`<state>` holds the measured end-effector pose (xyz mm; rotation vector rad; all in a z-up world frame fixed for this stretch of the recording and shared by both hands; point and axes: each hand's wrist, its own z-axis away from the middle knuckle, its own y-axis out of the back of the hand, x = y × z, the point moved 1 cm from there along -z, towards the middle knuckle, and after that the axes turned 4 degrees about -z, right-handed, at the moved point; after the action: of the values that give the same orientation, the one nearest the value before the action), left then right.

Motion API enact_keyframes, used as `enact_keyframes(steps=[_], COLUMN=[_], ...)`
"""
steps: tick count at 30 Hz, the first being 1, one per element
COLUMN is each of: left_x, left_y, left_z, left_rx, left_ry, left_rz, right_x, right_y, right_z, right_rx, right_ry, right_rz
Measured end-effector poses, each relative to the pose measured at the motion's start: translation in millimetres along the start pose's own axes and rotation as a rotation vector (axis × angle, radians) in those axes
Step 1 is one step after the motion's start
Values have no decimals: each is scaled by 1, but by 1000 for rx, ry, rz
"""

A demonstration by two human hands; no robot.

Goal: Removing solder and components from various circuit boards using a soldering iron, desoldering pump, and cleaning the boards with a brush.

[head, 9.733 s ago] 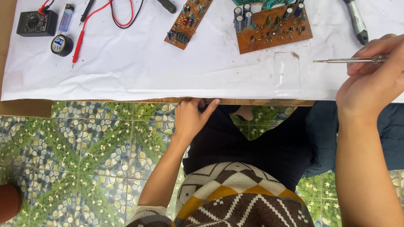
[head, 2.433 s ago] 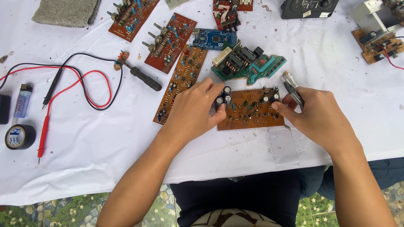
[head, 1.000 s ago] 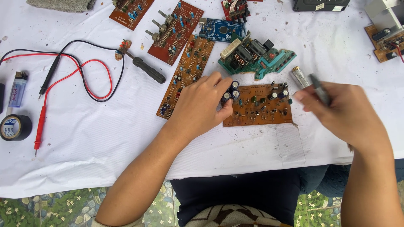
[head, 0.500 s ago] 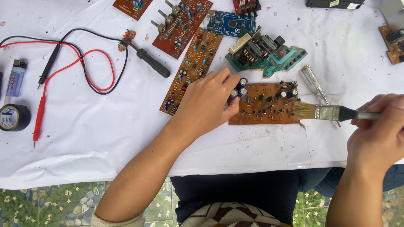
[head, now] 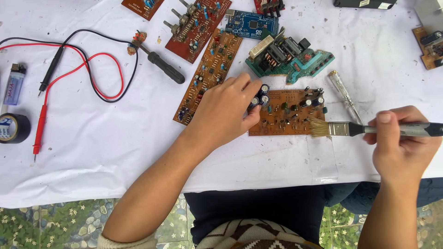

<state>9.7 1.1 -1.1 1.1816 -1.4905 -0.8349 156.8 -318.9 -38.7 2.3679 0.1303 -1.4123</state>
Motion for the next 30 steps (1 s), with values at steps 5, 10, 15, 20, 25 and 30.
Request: enact_keyframes(steps=[5, 10, 15, 20, 25, 30], left_x=[0, 11, 32, 44, 42, 40], left_y=[0, 6, 11, -1, -13, -14], left_z=[0, 0, -3, -4, -4, -5], left_rx=[10, 99, 176, 162, 115, 95], left_ry=[-9, -42, -253, -357, -299, -292], left_rz=[-7, -42, 20, -43, -59, 14], right_x=[16, 11, -7, 5, -2, -11], right_y=[9, -1, -29, -23, -28, -29], right_z=[4, 6, 6, 13, 16, 17], right_rx=[233, 290, 209, 175, 318, 337], right_ry=[-126, -115, -155, -142, -53, 74], right_rz=[-306, -96, -28, -252, -211, -172])
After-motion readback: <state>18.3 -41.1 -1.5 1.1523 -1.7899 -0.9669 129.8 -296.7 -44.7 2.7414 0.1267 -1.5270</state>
